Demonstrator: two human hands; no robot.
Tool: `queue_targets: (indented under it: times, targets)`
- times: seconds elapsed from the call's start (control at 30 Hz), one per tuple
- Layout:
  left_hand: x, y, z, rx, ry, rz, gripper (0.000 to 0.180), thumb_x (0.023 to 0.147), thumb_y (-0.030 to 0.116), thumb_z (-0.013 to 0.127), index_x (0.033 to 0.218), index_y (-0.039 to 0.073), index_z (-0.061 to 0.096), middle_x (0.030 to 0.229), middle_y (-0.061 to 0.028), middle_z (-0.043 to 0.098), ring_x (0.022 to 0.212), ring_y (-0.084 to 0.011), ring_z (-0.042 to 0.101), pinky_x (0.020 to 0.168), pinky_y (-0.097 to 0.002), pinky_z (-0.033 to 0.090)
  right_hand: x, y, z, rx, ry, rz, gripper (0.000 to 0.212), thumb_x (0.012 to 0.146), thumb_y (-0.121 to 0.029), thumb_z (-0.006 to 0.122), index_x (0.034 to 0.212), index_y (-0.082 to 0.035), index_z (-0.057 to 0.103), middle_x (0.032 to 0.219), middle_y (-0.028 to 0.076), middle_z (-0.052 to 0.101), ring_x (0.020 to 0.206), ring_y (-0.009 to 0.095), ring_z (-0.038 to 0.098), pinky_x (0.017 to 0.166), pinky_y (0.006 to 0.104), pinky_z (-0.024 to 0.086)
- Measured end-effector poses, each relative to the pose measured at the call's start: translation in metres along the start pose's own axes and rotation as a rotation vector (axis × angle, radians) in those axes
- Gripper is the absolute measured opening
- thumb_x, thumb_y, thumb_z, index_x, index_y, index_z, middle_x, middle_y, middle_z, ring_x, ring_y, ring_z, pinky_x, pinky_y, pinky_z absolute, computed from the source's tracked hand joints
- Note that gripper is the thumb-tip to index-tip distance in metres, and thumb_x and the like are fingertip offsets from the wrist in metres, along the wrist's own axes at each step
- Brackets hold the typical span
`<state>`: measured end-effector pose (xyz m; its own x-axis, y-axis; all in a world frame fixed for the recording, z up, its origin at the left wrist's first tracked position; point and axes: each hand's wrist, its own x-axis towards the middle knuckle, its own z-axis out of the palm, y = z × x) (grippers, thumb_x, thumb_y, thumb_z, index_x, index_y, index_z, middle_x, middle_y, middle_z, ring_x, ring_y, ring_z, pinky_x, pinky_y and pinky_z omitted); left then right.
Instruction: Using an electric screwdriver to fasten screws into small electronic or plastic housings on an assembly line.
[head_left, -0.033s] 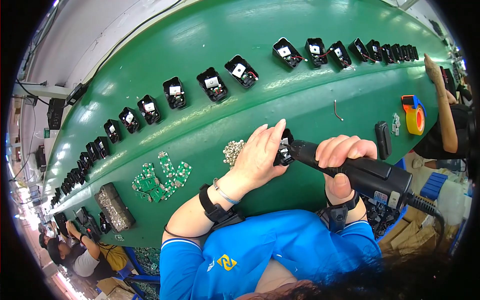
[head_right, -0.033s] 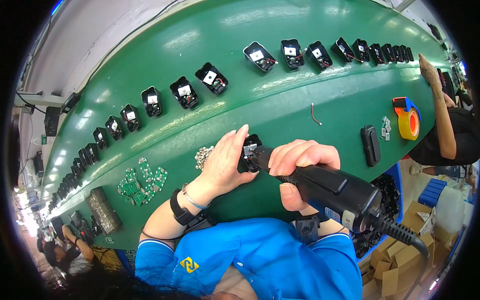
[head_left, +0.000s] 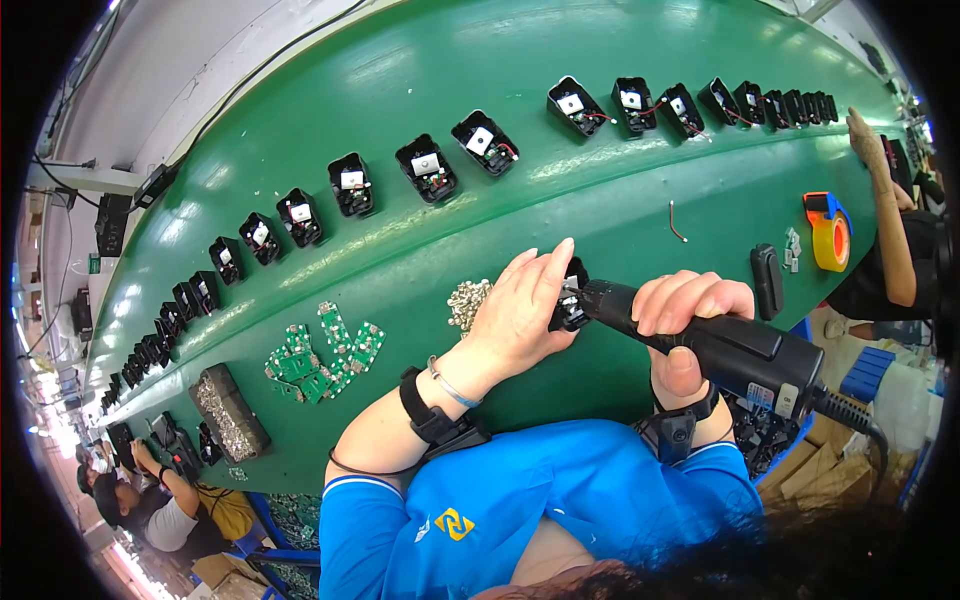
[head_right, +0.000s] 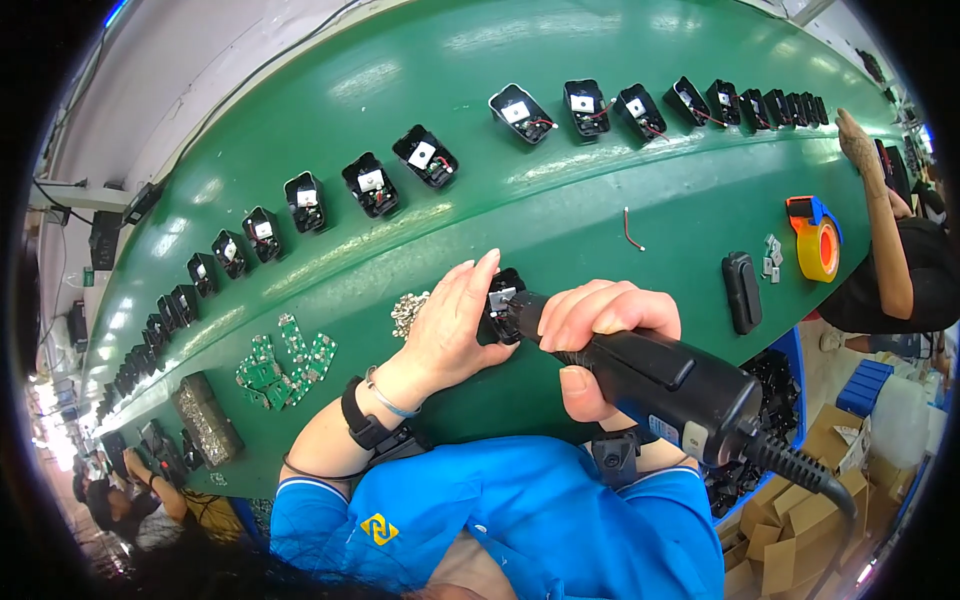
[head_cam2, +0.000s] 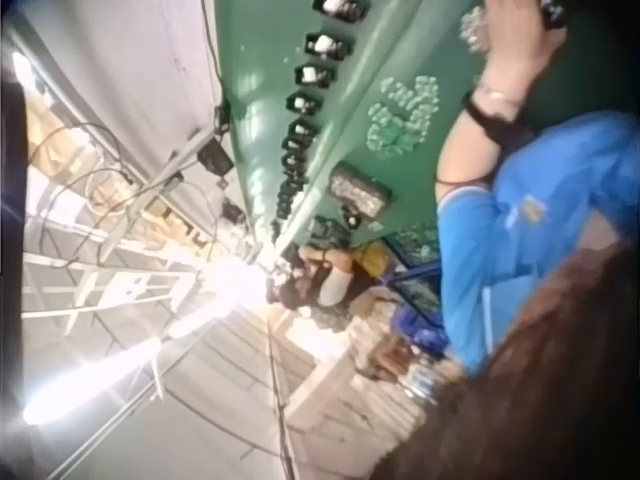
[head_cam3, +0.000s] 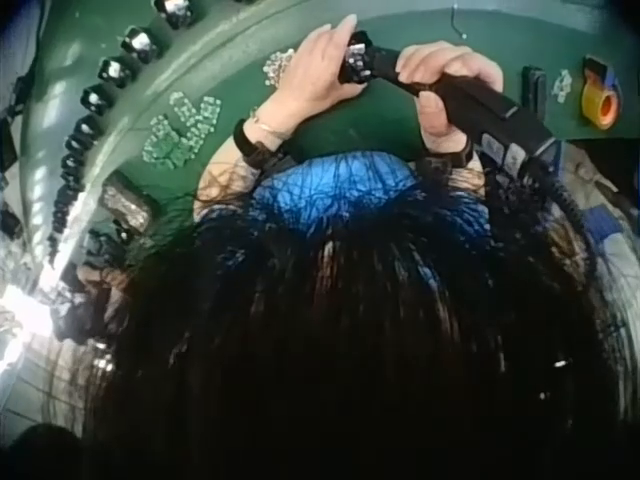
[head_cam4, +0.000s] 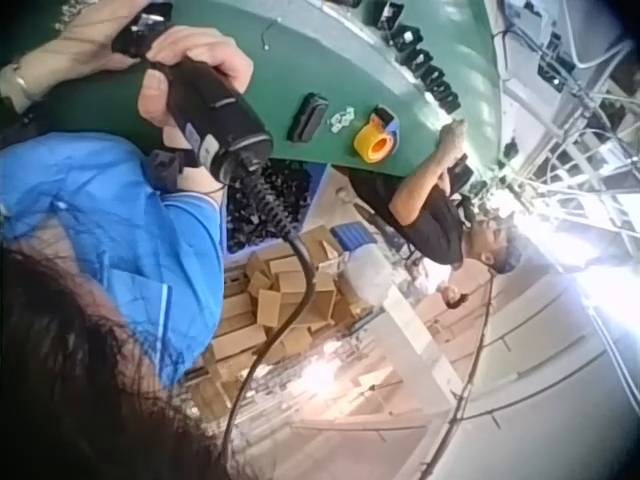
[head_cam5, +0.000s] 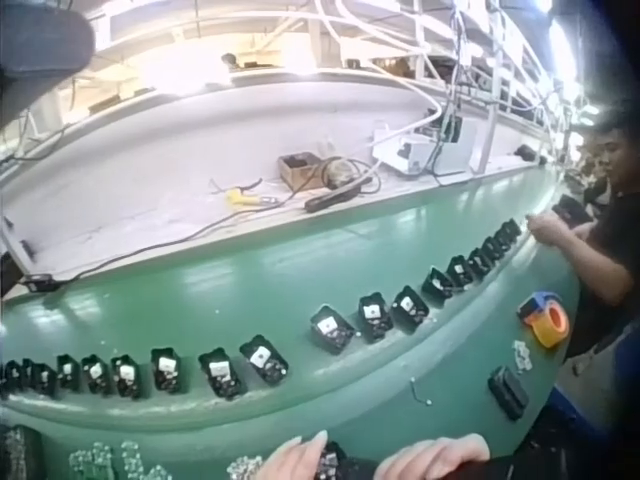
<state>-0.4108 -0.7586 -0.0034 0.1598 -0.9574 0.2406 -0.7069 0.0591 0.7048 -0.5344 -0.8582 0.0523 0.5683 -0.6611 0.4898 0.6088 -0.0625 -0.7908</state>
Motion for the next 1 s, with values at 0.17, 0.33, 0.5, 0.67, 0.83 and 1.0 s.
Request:
queue_targets:
  times: [0.17,0.33,0.5,0.67,0.83,1.0]
  targets:
    - [0.003,0.002,0.001,-0.008,-0.002,-0.005,0.096,0.047,0.012,0.074,0.124,-0.001,0.019,0.100,-0.0192,0.048,0.093,-0.0350,0.048,0.088,-0.0418,0.035,0.001,0.002,-0.005,0.001,-0.001,-0.044,0.037,0.067,-0.011,0.065,0.089,-0.008,0.036,0.069,0.006,0.048,0.058,0.017,0.050,0.055,0.0303,0.045]
    - [0.008,0.007,0.001,0.011,-0.029,-0.008,0.092,0.050,0.010,0.070,0.125,-0.002,0.016,0.097,-0.0169,0.047,0.091,-0.0307,0.047,0.090,-0.0407,0.033,0.005,0.002,-0.004,-0.041,-0.002,-0.040,0.037,0.068,-0.016,0.064,0.091,-0.008,0.037,0.069,0.004,0.046,0.057,0.015,0.048,0.052,0.0280,0.042]
    - [0.009,0.007,0.001,-0.012,-0.021,-0.038,0.094,0.050,0.009,0.070,0.125,-0.002,0.015,0.095,-0.0161,0.047,0.091,-0.0298,0.047,0.091,-0.0398,0.032,0.012,0.004,-0.005,-0.066,-0.063,-0.042,0.037,0.071,-0.019,0.063,0.097,-0.007,0.039,0.069,0.003,0.045,0.056,0.014,0.046,0.051,0.0263,0.039]
    - [0.009,0.006,0.001,-0.054,-0.018,-0.046,0.098,0.048,0.011,0.073,0.126,0.001,0.015,0.099,-0.0189,0.047,0.095,-0.0366,0.045,0.087,-0.0404,0.035,0.014,0.001,-0.002,-0.060,-0.054,-0.023,0.038,0.070,-0.019,0.063,0.096,-0.006,0.039,0.069,0.003,0.045,0.057,0.014,0.046,0.051,0.0263,0.039]
    - [0.009,0.004,0.005,-0.046,-0.018,-0.041,0.098,0.047,0.011,0.073,0.126,0.001,0.016,0.098,-0.0181,0.047,0.094,-0.0359,0.045,0.087,-0.0399,0.035,0.014,0.002,-0.006,-0.062,-0.065,0.009,0.039,0.067,-0.018,0.067,0.089,-0.007,0.036,0.068,0.005,0.047,0.056,0.015,0.049,0.052,0.0279,0.044]
    - [0.013,0.004,0.007,-0.078,-0.022,-0.042,0.097,0.047,0.010,0.073,0.126,0.001,0.016,0.098,-0.0182,0.048,0.094,-0.0358,0.045,0.087,-0.0400,0.035,0.018,0.003,-0.009,-0.074,-0.101,0.004,0.039,0.067,-0.017,0.066,0.089,-0.007,0.035,0.069,0.005,0.047,0.056,0.015,0.048,0.052,0.0283,0.044]
